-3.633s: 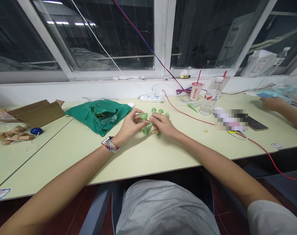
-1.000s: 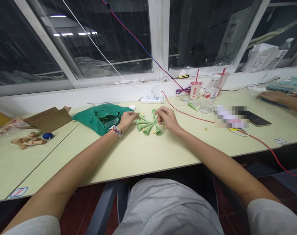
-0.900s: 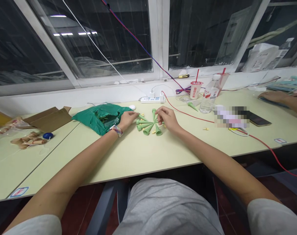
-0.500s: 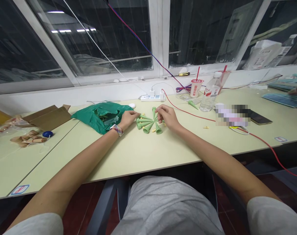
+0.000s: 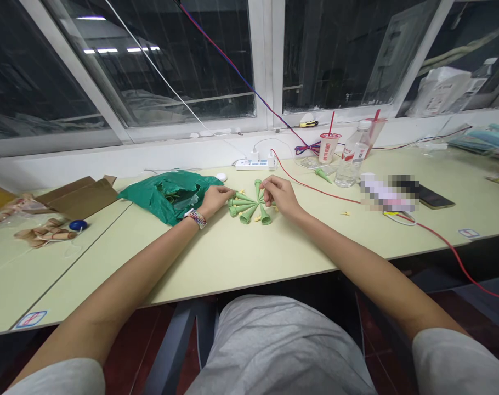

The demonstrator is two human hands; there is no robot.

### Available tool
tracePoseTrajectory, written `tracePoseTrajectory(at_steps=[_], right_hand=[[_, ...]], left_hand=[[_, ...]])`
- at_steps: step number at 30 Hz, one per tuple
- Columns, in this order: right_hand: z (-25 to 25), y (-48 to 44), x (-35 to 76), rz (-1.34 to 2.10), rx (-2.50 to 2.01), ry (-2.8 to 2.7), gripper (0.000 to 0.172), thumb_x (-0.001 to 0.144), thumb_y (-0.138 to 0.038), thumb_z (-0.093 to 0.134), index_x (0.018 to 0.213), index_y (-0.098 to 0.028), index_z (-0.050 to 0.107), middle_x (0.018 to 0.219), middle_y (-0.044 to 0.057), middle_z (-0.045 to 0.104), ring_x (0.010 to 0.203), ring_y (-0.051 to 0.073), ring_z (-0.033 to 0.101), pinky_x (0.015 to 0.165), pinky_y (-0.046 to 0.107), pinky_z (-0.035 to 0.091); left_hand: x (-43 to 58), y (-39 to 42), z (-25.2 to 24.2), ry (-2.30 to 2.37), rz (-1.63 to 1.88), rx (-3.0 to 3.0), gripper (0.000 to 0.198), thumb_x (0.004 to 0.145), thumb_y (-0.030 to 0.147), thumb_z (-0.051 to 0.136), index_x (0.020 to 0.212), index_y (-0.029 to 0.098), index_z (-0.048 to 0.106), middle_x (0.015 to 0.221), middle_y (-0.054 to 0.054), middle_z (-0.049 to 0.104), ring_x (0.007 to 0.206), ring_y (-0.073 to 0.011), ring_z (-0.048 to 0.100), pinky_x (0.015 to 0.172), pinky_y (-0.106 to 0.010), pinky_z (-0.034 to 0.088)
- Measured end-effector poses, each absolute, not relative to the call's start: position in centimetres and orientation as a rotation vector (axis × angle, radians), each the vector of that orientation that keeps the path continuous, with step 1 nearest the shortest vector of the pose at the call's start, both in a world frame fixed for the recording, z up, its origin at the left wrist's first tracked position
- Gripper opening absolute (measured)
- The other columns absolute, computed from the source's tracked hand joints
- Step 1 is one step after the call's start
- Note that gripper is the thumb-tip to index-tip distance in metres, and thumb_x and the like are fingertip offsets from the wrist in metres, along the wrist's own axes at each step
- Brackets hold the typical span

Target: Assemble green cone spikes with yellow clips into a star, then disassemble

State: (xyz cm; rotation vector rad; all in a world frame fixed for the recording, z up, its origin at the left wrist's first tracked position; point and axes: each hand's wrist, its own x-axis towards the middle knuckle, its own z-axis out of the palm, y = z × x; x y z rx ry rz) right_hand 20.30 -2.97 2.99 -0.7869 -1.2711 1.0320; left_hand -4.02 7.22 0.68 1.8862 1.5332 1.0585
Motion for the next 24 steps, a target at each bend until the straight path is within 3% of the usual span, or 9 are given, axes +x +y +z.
tracePoseTrajectory(at_steps=[8, 13, 17, 20, 24], right_hand=[[2.8, -2.5, 20.6, 1.014, -0.824, -1.291, 0.024, 0.089, -0.044, 0.067, 0.081, -0.021, 0.065, 0.056, -0.006, 0.059, 0.045, 0.01, 0.054, 0.048, 0.021, 0.045], [2.8, -1.0, 22.4, 0.826, -0.996, -1.39, 0.017, 0.094, -0.036, 0.057, 0.086, -0.022, 0.062, 0.062, -0.004, 0.061, 0.049, 0.013, 0.057, 0.052, 0.023, 0.047], [3.7, 0.8, 26.4, 0.324, -1.503, -1.627, 0.015, 0.098, -0.027, 0.056, 0.097, -0.02, 0.069, 0.089, 0.007, 0.076, 0.082, 0.022, 0.071, 0.074, 0.03, 0.054], [4.5, 2.2, 30.3, -0.08, -1.93, -1.706, 0.026, 0.1, -0.021, 0.052, 0.115, -0.015, 0.073, 0.12, 0.02, 0.075, 0.11, 0.031, 0.072, 0.091, 0.039, 0.055], [4.6, 4.0, 34.7, -0.298, -2.321, -1.7, 0.038, 0.099, -0.016, 0.055, 0.133, -0.005, 0.069, 0.123, 0.03, 0.072, 0.12, 0.037, 0.072, 0.097, 0.044, 0.054]], left_hand=[[-3.9, 7.0, 0.8, 1.575, 1.025, 1.912, 0.04, 0.073, 0.054, 0.075, 0.079, 0.016, 0.085, 0.079, -0.009, 0.08, 0.072, -0.0224, 0.063, 0.067, -0.032, 0.043], [-3.9, 6.8, 1.1, 1.614, 1.029, 1.897, 0.043, 0.074, 0.058, 0.074, 0.078, 0.016, 0.085, 0.074, -0.008, 0.077, 0.074, -0.0249, 0.064, 0.068, -0.034, 0.044], [-3.9, 7.0, 0.9, 1.59, 1.055, 1.888, 0.037, 0.074, 0.052, 0.072, 0.073, 0.016, 0.082, 0.08, -0.008, 0.079, 0.084, -0.0284, 0.069, 0.078, -0.035, 0.048], [-3.9, 7.1, 0.7, 1.588, 1.053, 1.876, 0.035, 0.076, 0.049, 0.067, 0.07, 0.017, 0.08, 0.085, -0.01, 0.08, 0.087, -0.0298, 0.07, 0.084, -0.037, 0.05], [-3.9, 7.1, 0.4, 1.573, 1.061, 1.858, 0.034, 0.078, 0.047, 0.064, 0.072, 0.017, 0.079, 0.089, -0.011, 0.082, 0.093, -0.0318, 0.072, 0.091, -0.038, 0.052]])
